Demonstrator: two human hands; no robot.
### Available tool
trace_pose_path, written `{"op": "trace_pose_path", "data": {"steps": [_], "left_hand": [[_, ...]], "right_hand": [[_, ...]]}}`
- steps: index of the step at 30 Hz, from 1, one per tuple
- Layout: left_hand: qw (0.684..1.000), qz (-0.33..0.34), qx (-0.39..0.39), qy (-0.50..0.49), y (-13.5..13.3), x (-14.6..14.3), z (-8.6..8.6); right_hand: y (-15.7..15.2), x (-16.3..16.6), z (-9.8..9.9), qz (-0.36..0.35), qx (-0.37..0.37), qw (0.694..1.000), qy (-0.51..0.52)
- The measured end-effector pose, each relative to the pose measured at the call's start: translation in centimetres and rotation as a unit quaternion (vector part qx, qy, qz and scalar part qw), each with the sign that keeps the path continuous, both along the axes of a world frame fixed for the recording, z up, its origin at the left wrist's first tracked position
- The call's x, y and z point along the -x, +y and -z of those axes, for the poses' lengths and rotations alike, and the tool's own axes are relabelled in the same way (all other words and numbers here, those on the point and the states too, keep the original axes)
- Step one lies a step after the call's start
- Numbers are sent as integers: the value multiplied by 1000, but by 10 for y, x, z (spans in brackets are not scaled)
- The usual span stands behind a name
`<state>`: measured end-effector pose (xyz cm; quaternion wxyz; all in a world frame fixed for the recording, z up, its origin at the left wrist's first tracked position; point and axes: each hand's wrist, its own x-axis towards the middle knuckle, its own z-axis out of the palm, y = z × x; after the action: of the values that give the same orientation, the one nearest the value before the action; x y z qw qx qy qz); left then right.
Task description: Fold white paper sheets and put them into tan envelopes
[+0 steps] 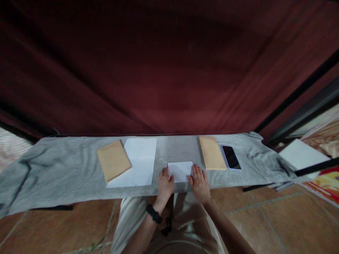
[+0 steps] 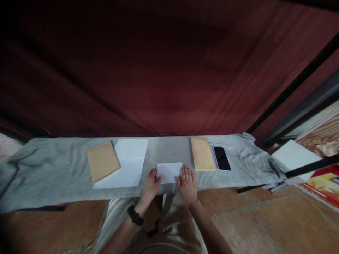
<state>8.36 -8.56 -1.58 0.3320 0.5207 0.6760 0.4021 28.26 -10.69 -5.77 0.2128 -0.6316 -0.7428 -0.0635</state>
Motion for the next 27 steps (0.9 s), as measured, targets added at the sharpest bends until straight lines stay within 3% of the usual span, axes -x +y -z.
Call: {"op": "trace_pose_path", "data": {"steps": [4, 10, 14, 18, 23, 27], "left_hand": [[993, -44, 56, -95, 13, -1, -5], [982, -58, 64, -166, 13, -4, -12], [950, -77, 83, -292, 6, 3, -22], [935, -59, 115, -331, 1, 17, -35], [913, -10, 126, -388, 0, 27, -50], [888, 1, 123, -442, 0, 32, -55]], "right_hand": [[0, 0, 3, 1, -13, 1000, -26], [-4, -2, -2, -16, -12, 1000, 5], [-7, -13, -14, -101, 28, 993, 54], [-7, -25, -28, -182, 78, 967, 160], [6, -26, -47, -136, 87, 923, 348], [18, -19, -63, -75, 100, 896, 427]]}}
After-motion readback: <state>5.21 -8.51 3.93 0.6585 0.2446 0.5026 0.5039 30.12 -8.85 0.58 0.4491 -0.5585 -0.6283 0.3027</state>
